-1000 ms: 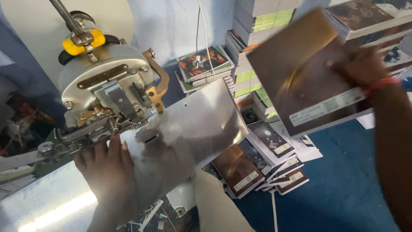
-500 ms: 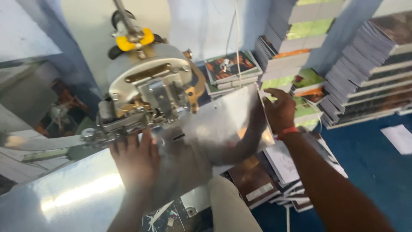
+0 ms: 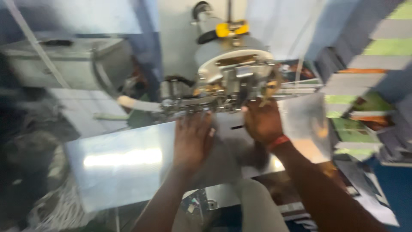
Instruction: The person places a book cover onto a binding machine, operates the machine to attach the cover, and then removes the finished book. This process is repeated for multiple books.
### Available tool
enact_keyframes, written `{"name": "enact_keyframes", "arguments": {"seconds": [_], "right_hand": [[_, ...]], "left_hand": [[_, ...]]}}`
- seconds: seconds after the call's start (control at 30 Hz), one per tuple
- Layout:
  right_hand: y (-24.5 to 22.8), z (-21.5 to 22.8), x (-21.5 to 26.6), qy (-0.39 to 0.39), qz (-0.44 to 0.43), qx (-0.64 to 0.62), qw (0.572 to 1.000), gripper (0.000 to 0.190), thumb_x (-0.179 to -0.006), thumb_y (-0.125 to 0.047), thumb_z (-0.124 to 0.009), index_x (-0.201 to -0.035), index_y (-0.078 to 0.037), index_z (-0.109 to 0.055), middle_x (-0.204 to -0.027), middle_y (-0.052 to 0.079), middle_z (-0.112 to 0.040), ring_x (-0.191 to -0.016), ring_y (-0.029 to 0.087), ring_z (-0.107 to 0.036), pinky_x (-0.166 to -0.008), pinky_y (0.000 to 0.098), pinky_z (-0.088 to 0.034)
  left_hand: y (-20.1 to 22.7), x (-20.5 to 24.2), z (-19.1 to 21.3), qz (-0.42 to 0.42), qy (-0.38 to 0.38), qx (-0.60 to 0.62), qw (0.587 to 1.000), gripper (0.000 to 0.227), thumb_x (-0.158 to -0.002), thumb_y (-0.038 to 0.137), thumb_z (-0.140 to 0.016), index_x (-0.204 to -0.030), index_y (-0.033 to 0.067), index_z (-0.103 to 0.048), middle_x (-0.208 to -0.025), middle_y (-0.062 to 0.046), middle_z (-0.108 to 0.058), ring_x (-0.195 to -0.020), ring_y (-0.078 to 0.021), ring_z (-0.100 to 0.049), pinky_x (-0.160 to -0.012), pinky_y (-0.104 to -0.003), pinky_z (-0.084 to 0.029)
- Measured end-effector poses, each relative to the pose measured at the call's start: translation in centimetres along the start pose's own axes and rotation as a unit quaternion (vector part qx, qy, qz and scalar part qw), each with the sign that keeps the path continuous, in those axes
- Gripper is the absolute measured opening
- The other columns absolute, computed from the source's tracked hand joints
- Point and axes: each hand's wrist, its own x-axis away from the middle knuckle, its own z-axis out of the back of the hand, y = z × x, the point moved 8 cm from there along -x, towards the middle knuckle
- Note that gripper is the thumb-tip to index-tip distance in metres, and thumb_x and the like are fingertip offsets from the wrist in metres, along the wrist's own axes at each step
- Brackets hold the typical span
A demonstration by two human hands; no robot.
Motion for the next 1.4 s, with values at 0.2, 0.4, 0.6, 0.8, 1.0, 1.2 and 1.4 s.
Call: {"name": "enact_keyframes", "arguments": {"seconds": [0.2,0.4,0.6,0.8,1.0,1.2,1.4], "right_hand": [[-3.6,1.5,0.1,0.021,0.030,0.010,0.999,0.026,-0.096,-0.010,-0.057,-0.114,0.006,-0.065,-0.115,0.025,-0.067,-0.107,0.042,-0.062,-0.104,0.0533,-0.045],[-12.8,0.9,2.0,0.013,0.073,-0.073,0.995,0.031,-0.094,-0.002,-0.060,-0.124,0.006,-0.065,-0.132,0.024,-0.064,-0.129,0.040,-0.057,-0.116,0.0494,-0.044],[-19.7,-1.2,0.3,-0.035,0.147,-0.159,0.976,0.038,-0.087,-0.004,-0.062,-0.125,0.003,-0.066,-0.135,0.018,-0.062,-0.130,0.036,-0.056,-0.112,0.0473,-0.045],[-26.0,-1.7,-0.7,-0.043,0.171,-0.271,0.946,0.039,-0.087,-0.001,-0.062,-0.126,0.001,-0.065,-0.132,0.017,-0.063,-0.126,0.035,-0.058,-0.109,0.0451,-0.047],[-31.8,-1.9,-1.0,-0.068,0.205,-0.357,0.909,0.037,-0.083,-0.001,-0.063,-0.120,0.002,-0.065,-0.126,0.018,-0.064,-0.120,0.037,-0.061,-0.104,0.0456,-0.049],[-35.7,-1.8,-0.9,-0.070,0.201,-0.391,0.896,0.038,-0.079,-0.004,-0.066,-0.117,-0.001,-0.066,-0.115,0.015,-0.068,-0.117,0.036,-0.062,-0.102,0.0475,-0.050],[-40.7,-9.7,4.0,-0.386,-0.116,-0.594,0.696,0.054,-0.087,-0.027,-0.071,-0.136,-0.010,-0.060,-0.112,0.004,-0.080,-0.106,0.022,-0.073,-0.095,0.0402,-0.054]], "left_hand": [[-3.6,5.1,5.1,-0.040,-0.020,-0.038,0.998,0.056,-0.095,0.026,-0.062,-0.146,0.0068,-0.049,-0.156,-0.019,-0.043,-0.144,-0.0374,-0.040,-0.118,-0.054,-0.027],[-8.7,10.9,10.1,0.072,-0.091,-0.081,0.990,0.060,-0.093,0.020,-0.064,-0.148,0.0044,-0.046,-0.151,-0.021,-0.046,-0.139,-0.0374,-0.042,-0.113,-0.052,-0.032],[-16.3,21.2,20.9,0.256,0.023,-0.218,0.941,0.068,-0.085,0.021,-0.070,-0.147,0.0073,-0.048,-0.151,-0.021,-0.049,-0.142,-0.0376,-0.041,-0.119,-0.052,-0.030],[-20.9,35.9,31.4,0.458,0.027,-0.379,0.803,0.096,-0.067,0.047,-0.085,-0.144,0.0047,-0.047,-0.150,-0.025,-0.045,-0.141,-0.0441,-0.038,-0.114,-0.057,-0.025],[-21.9,43.7,31.9,0.465,0.031,-0.328,0.822,0.090,-0.063,0.047,-0.087,-0.130,-0.0056,-0.058,-0.135,-0.029,-0.059,-0.130,-0.0415,-0.055,-0.112,-0.049,-0.039],[-20.5,44.6,30.9,0.407,0.074,-0.354,0.839,0.044,-0.077,0.023,-0.073,-0.115,-0.0006,-0.070,-0.125,-0.020,-0.070,-0.118,-0.0400,-0.063,-0.104,-0.048,-0.047],[-15.7,41.6,28.9,0.269,0.029,-0.349,0.897,0.032,-0.075,0.024,-0.069,-0.101,0.0047,-0.071,-0.102,-0.016,-0.072,-0.098,-0.0331,-0.066,-0.091,-0.049,-0.049]]}}
